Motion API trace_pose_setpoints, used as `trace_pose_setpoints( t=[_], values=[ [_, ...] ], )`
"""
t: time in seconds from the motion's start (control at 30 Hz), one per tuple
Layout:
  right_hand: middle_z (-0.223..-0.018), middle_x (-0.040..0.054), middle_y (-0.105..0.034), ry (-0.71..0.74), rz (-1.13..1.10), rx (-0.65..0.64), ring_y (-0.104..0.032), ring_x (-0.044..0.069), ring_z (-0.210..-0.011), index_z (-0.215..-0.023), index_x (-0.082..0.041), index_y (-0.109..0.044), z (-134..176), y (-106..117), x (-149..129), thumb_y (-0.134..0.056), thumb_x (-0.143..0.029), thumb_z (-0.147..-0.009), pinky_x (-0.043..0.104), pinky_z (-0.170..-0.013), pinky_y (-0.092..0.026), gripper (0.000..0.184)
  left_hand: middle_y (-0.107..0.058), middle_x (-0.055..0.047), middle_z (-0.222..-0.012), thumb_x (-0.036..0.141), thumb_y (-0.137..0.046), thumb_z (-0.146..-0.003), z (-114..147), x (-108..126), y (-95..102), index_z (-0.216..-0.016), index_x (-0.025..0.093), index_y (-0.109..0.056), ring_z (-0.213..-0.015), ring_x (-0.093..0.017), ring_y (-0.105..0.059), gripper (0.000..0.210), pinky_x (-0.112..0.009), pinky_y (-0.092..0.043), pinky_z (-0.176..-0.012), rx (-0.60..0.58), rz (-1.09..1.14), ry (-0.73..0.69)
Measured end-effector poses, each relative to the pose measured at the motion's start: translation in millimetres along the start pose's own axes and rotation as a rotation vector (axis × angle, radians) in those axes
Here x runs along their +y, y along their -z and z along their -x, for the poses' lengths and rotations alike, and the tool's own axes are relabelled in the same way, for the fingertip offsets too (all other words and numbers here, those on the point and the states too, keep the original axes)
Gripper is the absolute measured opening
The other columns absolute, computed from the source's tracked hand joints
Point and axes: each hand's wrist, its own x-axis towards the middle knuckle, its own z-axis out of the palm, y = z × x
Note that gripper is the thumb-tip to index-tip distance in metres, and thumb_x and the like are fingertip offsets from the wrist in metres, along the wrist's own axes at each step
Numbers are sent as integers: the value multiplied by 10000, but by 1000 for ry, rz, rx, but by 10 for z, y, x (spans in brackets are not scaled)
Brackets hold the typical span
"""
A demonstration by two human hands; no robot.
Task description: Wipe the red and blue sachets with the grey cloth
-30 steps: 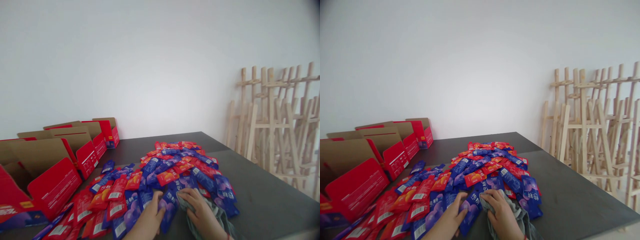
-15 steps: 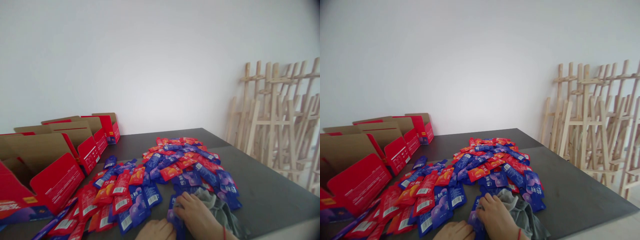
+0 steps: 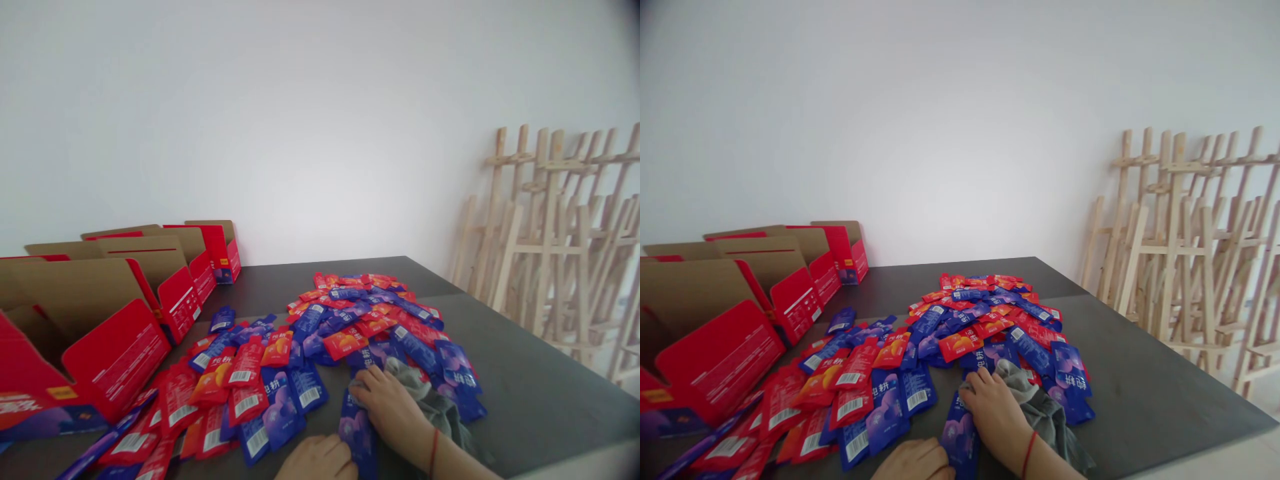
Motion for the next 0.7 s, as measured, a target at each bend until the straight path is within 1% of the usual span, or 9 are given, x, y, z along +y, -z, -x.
trace_pose_setpoints(
  t=[0.1, 0.2, 0.27, 0.37, 0.43, 0.47, 0.53, 0.63, 0.7],
  values=[
    [-1132, 17, -661, 173, 27, 129, -556, 240, -981, -1071, -260, -673, 201, -254, -83, -632, -200, -905, 359, -804, -431, 181, -565, 38, -674, 345, -593, -991, 8, -12, -24, -748, 208, -586, -580, -123, -519, 279, -284, -337, -442, -57, -22, 26],
    [-1080, -25, -678, 343, 38, 244, -562, 203, -905, -978, -284, -676, 360, -429, -129, -649, -299, -927, 324, -729, -417, 60, -562, 38, -649, 340, -583, -999, 7, -17, -72, -701, 196, -568, -571, -115, -519, 331, -275, -352, -468, -55, -10, 20],
    [-1051, -21, -680, 334, 36, 246, -562, 201, -893, -957, -279, -676, 357, -399, -132, -643, -300, -931, 322, -712, -410, 46, -580, 37, -660, 328, -582, -1002, -3, -17, -82, -695, 193, -573, -587, -114, -530, 335, -267, -360, -496, -56, 9, 7],
    [-1043, 17, -674, 140, 24, 144, -559, 233, -941, -971, -259, -676, 206, -192, -130, -636, -216, -912, 343, -751, -413, 83, -605, 31, -692, 332, -583, -999, -22, -13, -61, -724, 202, -601, -617, -124, -542, 305, -266, -357, -522, -54, 37, -1],
    [-1053, 39, -671, 60, 40, 92, -556, 248, -959, -974, -239, -680, 100, -92, -143, -628, -169, -899, 356, -761, -416, 115, -606, 26, -692, 337, -581, -999, -26, -11, -44, -733, 204, -609, -617, -126, -537, 299, -267, -353, -530, -45, 48, 13],
    [-1063, 45, -670, 61, 51, 88, -554, 254, -962, -977, -231, -680, 73, -88, -155, -632, -172, -895, 362, -764, -418, 111, -603, 25, -688, 341, -578, -1000, -24, -12, -39, -733, 204, -610, -614, -128, -535, 302, -269, -353, -532, -37, 49, 20],
    [-1078, 36, -670, 148, 65, 135, -552, 251, -961, -977, -232, -677, 101, -181, -182, -651, -222, -899, 365, -769, -422, 83, -596, 26, -678, 355, -569, -1003, -12, -15, -40, -721, 203, -606, -606, -130, -531, 322, -273, -354, -530, -21, 41, 25],
    [-1073, -11, -677, 322, 62, 287, -552, 214, -923, -940, -257, -665, 308, -448, -181, -656, -301, -917, 330, -725, -422, 50, -590, 29, -669, 365, -552, -1011, 13, -23, -47, -702, 197, -595, -594, -126, -526, 354, -275, -359, -524, -37, 20, 16],
    [-1045, -37, -681, 347, 40, 331, -551, 193, -872, -938, -287, -660, 459, -558, -134, -654, -288, -919, 309, -677, -415, 20, -588, 31, -675, 362, -550, -1013, 20, -26, -40, -711, 196, -597, -595, -120, -527, 347, -275, -363, -517, -57, 19, 10]
  ],
)
